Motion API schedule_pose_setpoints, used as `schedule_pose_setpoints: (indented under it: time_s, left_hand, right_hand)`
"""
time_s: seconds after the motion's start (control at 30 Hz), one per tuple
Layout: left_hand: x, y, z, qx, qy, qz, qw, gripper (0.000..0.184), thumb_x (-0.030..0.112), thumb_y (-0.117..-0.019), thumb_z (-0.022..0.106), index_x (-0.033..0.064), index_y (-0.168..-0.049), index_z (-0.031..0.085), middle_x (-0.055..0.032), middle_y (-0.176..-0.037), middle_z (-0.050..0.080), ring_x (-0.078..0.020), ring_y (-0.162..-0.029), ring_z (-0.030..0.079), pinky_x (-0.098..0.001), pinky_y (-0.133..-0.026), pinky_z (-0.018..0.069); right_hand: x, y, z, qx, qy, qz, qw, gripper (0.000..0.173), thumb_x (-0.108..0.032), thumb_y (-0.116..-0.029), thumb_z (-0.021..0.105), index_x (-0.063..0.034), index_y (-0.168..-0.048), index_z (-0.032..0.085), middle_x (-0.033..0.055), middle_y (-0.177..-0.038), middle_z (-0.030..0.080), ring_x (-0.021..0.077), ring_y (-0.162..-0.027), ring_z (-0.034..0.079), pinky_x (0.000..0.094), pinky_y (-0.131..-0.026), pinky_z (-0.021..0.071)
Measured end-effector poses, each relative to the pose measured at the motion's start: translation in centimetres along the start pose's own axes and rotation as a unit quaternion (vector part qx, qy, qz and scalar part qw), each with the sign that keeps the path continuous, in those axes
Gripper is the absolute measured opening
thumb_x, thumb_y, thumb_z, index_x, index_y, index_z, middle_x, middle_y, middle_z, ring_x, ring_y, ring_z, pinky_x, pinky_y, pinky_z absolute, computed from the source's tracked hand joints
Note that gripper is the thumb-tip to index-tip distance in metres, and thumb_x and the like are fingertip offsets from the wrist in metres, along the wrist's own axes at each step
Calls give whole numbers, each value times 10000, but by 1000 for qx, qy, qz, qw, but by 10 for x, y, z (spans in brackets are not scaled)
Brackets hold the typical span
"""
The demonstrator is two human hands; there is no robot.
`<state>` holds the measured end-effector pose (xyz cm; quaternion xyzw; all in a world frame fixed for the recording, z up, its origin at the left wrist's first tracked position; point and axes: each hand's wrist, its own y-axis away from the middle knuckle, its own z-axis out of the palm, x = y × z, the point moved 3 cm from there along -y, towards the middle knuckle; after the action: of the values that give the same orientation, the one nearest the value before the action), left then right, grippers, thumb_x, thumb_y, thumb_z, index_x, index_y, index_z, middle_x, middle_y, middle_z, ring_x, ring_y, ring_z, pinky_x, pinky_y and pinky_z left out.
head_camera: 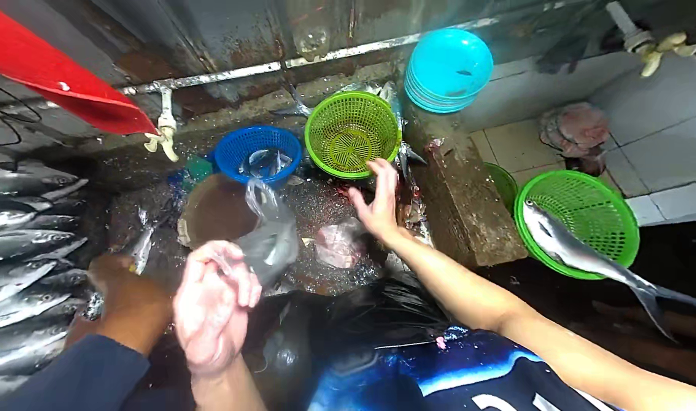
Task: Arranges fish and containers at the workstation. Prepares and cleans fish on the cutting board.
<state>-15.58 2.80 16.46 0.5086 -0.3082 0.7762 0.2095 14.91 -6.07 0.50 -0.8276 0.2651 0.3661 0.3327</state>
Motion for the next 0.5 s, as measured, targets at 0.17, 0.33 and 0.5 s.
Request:
schedule_pose_setpoints:
  time_s: [0.17,0.33,0.5]
  left_hand:
    - [-68,4,-26,64,7,-70,995,354,207,-959,640,135,-1292,546,44,-764,551,-77,-538,506,-240,-508,490]
    - [-124,-32,-77,243,67,-146,957,423,260,-1083,280,59,-1342,547,-107,-1189,706,-111,-745,634,-263,-654,525]
    - [-198,-134,-111,370,-11,-354,859,793,657,-1007,470,74,-1534,361,-186,-1343,559,-234,-1013,637,-379,-859,556]
  right_hand:
    - [-50,-5,49,-307,-34,-82,948,1082,-653,-792,795,-178,-1622,289,75,-1517,520,253,-1351,543,543,-1078,502]
    - [-28,-6,74,-394,-60,55,916,494,-199,-905,750,-144,-1369,591,80,-881,699,231,-785,682,498,-790,585]
    - [-34,-6,76,-321,-56,-90,941,353,33,-836,667,-90,-1163,713,132,-1219,651,260,-1078,658,455,-930,577]
